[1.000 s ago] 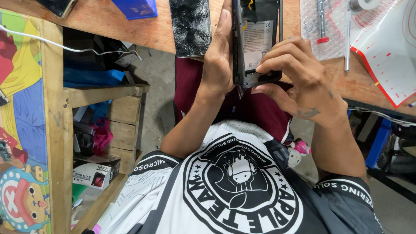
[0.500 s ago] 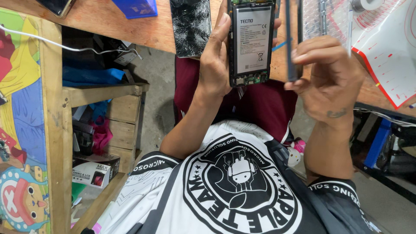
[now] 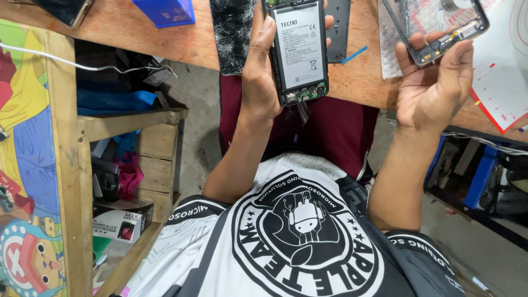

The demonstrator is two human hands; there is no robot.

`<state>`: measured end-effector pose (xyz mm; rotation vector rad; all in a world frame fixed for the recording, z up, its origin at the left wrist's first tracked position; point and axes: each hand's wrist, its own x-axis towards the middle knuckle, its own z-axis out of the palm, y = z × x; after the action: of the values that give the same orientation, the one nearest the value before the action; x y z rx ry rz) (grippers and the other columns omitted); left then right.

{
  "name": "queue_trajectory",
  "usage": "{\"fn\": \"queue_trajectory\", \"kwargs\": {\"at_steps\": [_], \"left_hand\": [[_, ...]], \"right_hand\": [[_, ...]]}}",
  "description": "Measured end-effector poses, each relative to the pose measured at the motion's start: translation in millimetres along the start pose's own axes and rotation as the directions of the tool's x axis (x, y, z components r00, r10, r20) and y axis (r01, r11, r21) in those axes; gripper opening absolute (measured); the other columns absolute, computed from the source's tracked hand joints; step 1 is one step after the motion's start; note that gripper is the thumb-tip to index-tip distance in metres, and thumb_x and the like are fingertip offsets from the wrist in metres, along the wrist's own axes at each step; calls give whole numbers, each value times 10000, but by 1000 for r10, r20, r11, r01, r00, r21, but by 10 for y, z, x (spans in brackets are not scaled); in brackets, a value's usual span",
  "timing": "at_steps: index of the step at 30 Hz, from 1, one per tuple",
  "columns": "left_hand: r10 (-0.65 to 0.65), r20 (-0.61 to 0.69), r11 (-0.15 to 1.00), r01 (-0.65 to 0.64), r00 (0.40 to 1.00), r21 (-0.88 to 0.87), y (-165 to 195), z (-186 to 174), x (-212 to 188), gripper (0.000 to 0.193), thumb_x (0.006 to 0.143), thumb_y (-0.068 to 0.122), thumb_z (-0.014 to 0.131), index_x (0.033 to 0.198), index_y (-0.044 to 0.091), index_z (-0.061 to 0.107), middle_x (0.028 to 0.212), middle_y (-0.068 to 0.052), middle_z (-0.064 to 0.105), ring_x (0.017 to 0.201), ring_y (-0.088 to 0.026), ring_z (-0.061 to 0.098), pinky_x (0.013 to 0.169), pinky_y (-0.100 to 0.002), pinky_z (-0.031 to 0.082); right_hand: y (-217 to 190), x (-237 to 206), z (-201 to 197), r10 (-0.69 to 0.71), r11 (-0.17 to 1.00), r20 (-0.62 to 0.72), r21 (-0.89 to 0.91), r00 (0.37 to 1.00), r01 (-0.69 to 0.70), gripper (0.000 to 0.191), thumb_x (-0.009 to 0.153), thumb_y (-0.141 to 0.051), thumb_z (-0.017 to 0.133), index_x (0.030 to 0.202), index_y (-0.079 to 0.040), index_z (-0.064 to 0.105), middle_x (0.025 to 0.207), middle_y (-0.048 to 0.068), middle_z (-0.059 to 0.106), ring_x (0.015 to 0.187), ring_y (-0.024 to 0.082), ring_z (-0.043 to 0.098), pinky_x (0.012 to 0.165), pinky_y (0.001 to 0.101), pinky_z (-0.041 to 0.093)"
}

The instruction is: The person disassembles a smartphone by unscrewing the back cover, detaching the display assembly, and removing the battery. They then reassemble the device by reconnecting the display, reinserting the battery, and securing the back cover with screws.

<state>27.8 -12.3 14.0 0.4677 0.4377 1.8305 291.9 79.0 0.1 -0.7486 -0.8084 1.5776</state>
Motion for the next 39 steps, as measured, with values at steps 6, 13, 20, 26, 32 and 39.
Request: {"fn": "queue_trajectory", "kwargs": {"at_steps": [6, 13, 20, 26, 32, 39], "left_hand": [[-1, 53, 1000, 0, 999, 2, -44, 12, -26, 426, 1203, 265, 280, 1582, 76, 243, 1395, -286, 593, 1244, -359, 664, 1071, -463, 589], [-14, 70, 1000, 14, 997, -4, -86, -7, -34, 389, 1206, 247, 267, 1550, 68, 296, 1395, -267, 597, 1250, -338, 665, 1071, -458, 582], [-5, 118, 1000, 4, 993, 12, -96, 0, -48, 383, 1205, 226, 266, 1546, 83, 363, 1363, -209, 633, 1253, -323, 677, 1117, -439, 567], [-53, 121, 992, 39, 991, 117, -7, 10, -57, 387, 1179, 218, 319, 1495, 4, 388, 1346, -243, 647, 1262, -320, 675, 1121, -425, 557], [-53, 106, 985, 34, 993, 170, -27, 37, -36, 424, 1078, 71, 466, 1477, -44, 383, 1330, -265, 640, 1244, -326, 682, 1127, -437, 558], [-82, 104, 977, 59, 991, 206, -21, 54, -59, 464, 1070, 9, 499, 1513, -21, 367, 1331, -226, 653, 1242, -319, 687, 1148, -437, 550]], "right_hand": [[78, 53, -240, 51, 998, -42, 40, 998, -49, 288, 1178, -235, 593, 1330, 9, 561, 1177, 160, 648, 1127, 303, 673, 1014, 504, 591], [-122, -49, -108, 40, 997, -10, -67, 999, -41, 363, 1168, -148, 590, 1457, 58, 513, 1333, 196, 669, 1213, 291, 667, 1044, 462, 566], [-279, -184, 54, 44, 937, 49, -347, 998, -24, 466, 1151, -96, 627, 1560, 90, 506, 1311, 115, 664, 1027, 127, 612, 851, 241, 478], [-295, -169, 60, 27, 800, 134, -597, 991, 59, 444, 1184, -62, 683, 1546, 129, 511, 1098, 57, 617, 896, 93, 596, 801, 214, 497], [-424, -196, 143, -72, 527, 65, -845, 995, 93, 466, 1067, -80, 708, 1441, 107, 500, 1029, 47, 661, 841, 71, 642, 761, 201, 555], [-488, -376, 525, -154, 427, 305, -837, 940, 341, 206, 1106, -8, 670, 1281, 86, 614, 1081, 115, 641, 930, 138, 626, 875, 237, 531]]}}
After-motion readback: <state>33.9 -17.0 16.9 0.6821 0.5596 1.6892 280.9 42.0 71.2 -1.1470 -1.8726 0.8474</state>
